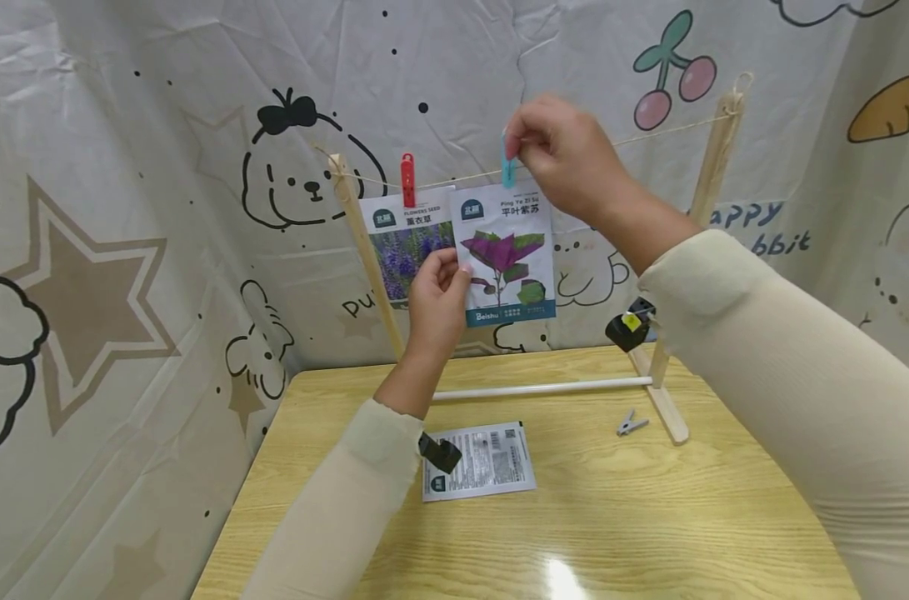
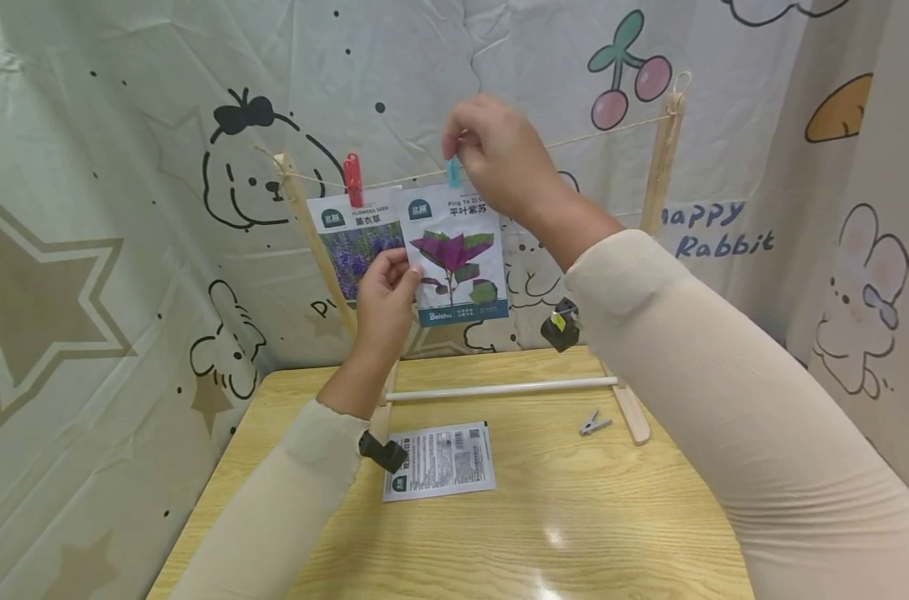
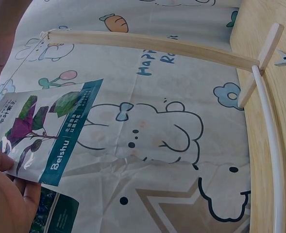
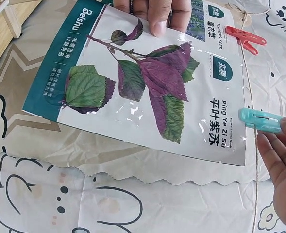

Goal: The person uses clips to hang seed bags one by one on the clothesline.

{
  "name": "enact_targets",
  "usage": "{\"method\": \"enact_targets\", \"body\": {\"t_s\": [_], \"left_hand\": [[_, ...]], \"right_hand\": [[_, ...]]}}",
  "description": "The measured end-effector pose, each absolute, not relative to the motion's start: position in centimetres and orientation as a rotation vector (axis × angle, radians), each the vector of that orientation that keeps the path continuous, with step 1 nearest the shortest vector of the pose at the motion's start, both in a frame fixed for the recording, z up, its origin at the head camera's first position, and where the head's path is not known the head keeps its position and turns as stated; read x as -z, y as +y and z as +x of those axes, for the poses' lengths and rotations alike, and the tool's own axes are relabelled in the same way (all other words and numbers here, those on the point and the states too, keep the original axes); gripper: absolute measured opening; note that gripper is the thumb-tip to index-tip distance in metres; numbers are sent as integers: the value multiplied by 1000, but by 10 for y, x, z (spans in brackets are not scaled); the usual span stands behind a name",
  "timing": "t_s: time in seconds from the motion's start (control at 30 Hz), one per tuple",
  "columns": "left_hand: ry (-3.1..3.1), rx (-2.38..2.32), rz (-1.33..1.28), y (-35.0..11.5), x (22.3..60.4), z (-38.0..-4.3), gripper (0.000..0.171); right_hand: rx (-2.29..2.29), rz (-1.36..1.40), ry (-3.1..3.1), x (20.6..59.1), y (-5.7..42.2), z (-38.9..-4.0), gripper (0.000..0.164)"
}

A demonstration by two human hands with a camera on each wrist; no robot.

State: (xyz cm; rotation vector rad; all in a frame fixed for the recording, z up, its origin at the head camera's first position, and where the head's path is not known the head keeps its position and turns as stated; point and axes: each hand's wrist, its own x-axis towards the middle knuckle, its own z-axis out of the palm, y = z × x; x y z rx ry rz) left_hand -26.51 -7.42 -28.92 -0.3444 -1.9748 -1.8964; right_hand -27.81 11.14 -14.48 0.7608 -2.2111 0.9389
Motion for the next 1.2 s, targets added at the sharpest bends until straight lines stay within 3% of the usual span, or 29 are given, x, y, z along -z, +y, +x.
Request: {"method": "enact_targets", "body": {"t_s": [0.53, 1.2], "left_hand": [[-1971, 1904, -355, -75, 291, -267, 24], [-1981, 1916, -343, -74, 291, -266, 24]], "right_hand": [[-932, 768, -2281, 148, 108, -280, 20], [-941, 746, -2434, 146, 112, -276, 31]]}}
